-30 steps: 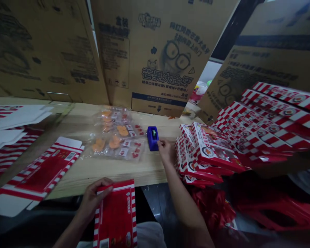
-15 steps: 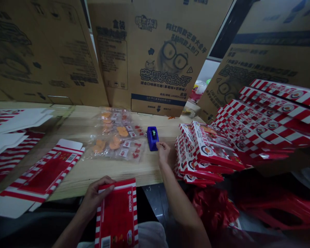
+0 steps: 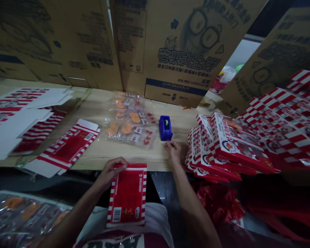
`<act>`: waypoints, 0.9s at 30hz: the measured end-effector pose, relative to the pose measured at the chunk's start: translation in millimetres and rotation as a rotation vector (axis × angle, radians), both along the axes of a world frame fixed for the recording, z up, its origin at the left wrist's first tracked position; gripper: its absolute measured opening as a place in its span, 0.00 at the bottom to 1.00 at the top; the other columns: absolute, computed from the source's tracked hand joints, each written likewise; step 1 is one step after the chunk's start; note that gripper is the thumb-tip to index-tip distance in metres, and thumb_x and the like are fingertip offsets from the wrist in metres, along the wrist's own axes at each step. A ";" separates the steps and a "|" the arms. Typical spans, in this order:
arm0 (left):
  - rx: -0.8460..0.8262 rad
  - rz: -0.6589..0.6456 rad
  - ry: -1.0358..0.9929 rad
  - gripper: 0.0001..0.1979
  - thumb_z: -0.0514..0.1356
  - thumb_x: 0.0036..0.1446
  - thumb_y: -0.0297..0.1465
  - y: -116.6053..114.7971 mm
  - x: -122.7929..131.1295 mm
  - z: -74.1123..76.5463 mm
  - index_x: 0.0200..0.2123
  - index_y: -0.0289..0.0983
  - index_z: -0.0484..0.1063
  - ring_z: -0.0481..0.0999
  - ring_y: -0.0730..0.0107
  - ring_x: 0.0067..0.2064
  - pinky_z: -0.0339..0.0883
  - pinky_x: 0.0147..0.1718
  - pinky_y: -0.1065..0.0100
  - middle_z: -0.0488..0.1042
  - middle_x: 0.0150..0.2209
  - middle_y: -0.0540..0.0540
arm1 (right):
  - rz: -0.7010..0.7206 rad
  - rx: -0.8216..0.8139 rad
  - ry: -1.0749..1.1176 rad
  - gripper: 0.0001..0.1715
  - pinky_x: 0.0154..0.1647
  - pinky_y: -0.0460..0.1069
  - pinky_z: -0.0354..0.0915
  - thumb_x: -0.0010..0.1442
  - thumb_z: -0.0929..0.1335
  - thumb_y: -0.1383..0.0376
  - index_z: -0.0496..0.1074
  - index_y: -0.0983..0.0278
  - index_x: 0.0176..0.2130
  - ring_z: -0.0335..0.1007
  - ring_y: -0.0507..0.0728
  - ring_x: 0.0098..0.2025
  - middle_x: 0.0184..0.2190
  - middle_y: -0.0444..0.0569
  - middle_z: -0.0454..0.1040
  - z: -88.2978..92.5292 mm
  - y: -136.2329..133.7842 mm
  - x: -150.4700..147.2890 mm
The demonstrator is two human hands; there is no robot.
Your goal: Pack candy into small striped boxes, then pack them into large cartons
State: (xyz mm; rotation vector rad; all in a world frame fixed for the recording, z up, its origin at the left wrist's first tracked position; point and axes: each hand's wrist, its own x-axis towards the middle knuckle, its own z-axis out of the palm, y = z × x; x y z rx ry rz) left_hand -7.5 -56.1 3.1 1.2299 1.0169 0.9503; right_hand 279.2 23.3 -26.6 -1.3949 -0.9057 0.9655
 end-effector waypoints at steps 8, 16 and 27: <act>0.012 -0.086 0.006 0.09 0.61 0.53 0.34 5.8 13.3 5.7 0.25 0.35 0.68 0.65 0.72 0.31 0.57 0.34 0.72 0.68 0.26 0.52 | 1.479 0.090 -0.447 0.18 0.39 0.47 0.57 0.58 0.68 0.55 0.68 0.67 0.26 0.61 0.51 0.33 0.27 0.43 0.66 106.8 4.3 -52.0; -0.008 -0.126 -0.016 0.07 0.60 0.52 0.33 4.5 19.1 13.5 0.27 0.35 0.69 0.67 0.69 0.33 0.58 0.36 0.70 0.70 0.29 0.50 | 1.864 -0.050 -0.839 0.07 0.30 0.44 0.55 0.55 0.68 0.67 0.72 0.68 0.28 0.60 0.50 0.27 0.21 0.40 0.66 112.6 21.1 -96.6; 0.064 -0.105 0.054 0.08 0.59 0.54 0.34 0.1 17.3 18.0 0.28 0.35 0.68 0.67 0.69 0.34 0.58 0.35 0.70 0.69 0.29 0.50 | 1.230 0.089 -1.408 0.24 0.35 0.48 0.55 0.50 0.72 0.47 0.73 0.66 0.30 0.68 0.59 0.38 0.32 0.52 0.74 118.1 -27.9 -88.1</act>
